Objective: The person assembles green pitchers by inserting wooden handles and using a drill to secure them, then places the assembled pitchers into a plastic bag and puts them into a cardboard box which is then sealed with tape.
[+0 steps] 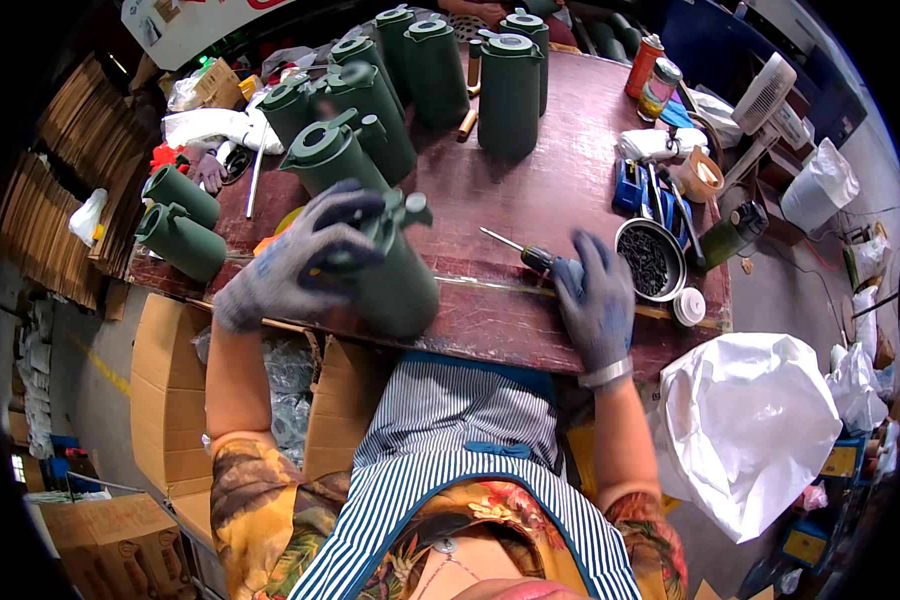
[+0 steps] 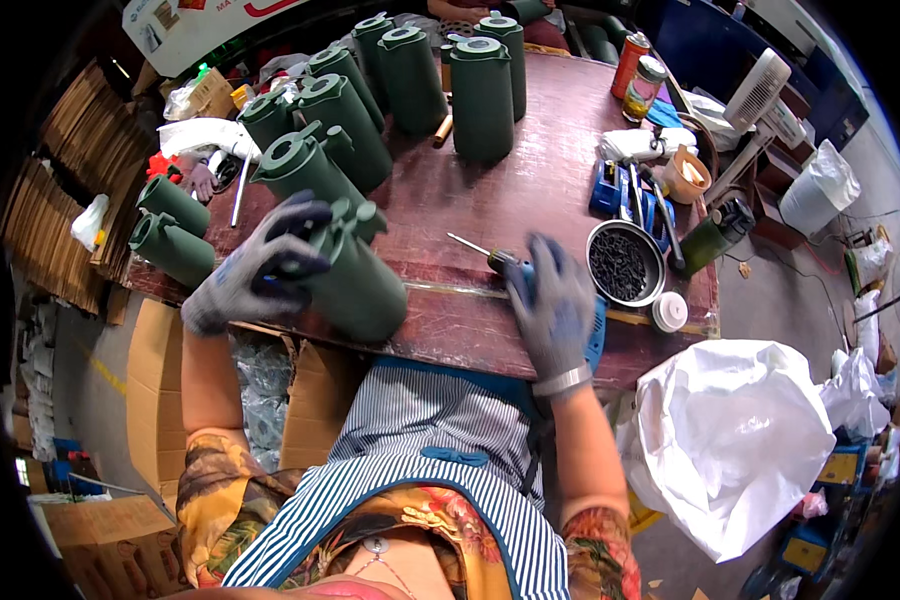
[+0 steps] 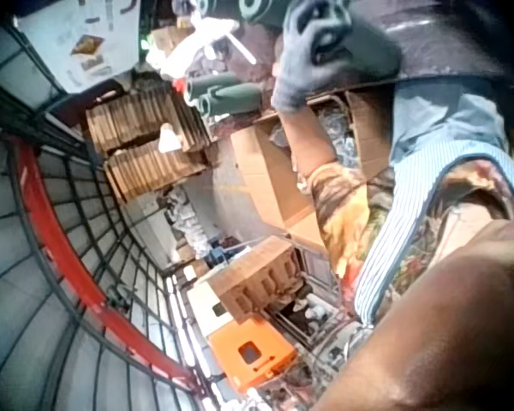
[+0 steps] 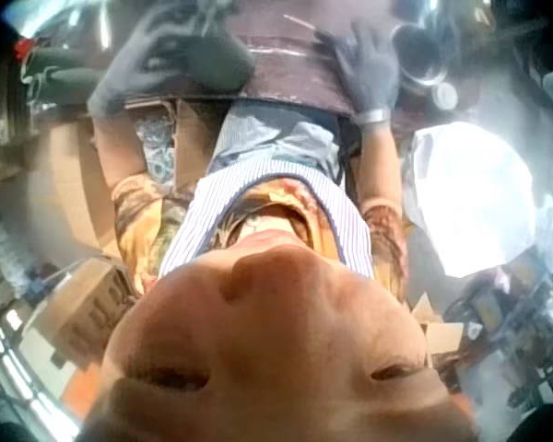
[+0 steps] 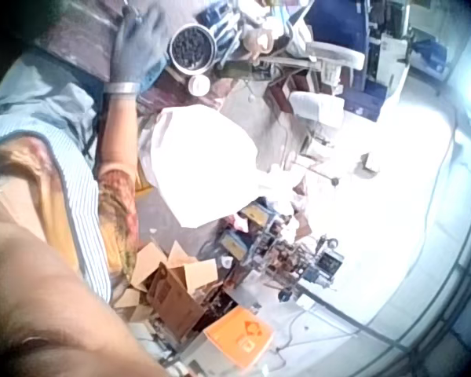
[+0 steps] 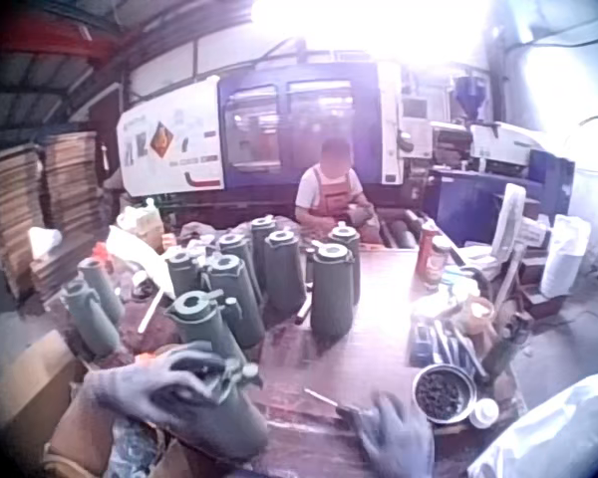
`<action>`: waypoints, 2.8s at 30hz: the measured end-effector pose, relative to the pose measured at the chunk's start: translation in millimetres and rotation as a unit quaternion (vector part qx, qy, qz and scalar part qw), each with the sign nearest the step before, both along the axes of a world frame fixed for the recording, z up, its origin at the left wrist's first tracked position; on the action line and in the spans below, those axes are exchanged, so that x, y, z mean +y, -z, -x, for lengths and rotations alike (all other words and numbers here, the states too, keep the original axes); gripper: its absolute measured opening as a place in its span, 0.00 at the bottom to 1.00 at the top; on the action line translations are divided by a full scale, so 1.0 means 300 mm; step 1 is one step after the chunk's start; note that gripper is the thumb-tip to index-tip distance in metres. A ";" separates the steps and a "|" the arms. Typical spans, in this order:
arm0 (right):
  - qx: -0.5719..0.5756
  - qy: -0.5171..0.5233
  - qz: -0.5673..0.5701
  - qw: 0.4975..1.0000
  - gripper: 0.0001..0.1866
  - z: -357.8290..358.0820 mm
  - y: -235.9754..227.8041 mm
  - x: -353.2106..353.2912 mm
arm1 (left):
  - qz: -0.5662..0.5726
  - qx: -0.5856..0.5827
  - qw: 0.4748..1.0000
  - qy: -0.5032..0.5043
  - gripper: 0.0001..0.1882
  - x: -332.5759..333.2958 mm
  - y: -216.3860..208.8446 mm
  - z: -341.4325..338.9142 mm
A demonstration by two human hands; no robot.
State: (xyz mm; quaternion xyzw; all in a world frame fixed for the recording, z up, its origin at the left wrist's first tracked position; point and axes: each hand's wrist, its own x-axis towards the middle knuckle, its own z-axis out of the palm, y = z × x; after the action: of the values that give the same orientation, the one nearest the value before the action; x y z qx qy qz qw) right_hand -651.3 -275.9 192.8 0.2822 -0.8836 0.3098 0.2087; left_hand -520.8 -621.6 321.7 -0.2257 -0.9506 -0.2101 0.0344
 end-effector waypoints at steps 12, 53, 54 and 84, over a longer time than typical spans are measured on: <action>-0.096 0.046 -0.275 0.956 0.36 0.868 0.382 -1.083 | 0.129 0.099 0.962 -0.219 0.41 0.173 0.041 -0.018; -0.281 -0.294 0.117 0.906 0.16 -0.548 0.081 0.012 | -0.621 -0.122 0.760 -0.148 0.15 0.310 0.618 -0.436; -0.345 -0.284 0.099 0.889 0.15 -0.535 0.087 0.019 | -0.623 -0.132 0.758 -0.139 0.15 0.311 0.629 -0.427; -0.582 0.035 0.505 0.636 0.25 -0.424 0.586 0.572 | 0.004 0.008 0.995 -0.102 0.25 0.409 0.426 0.366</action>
State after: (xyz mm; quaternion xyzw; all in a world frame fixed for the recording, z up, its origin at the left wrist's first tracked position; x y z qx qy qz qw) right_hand -524.0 -104.4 17.2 -0.1374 -0.5376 0.8001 -0.2281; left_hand -630.6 -498.9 193.9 -0.1295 -0.9691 -0.2001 0.0628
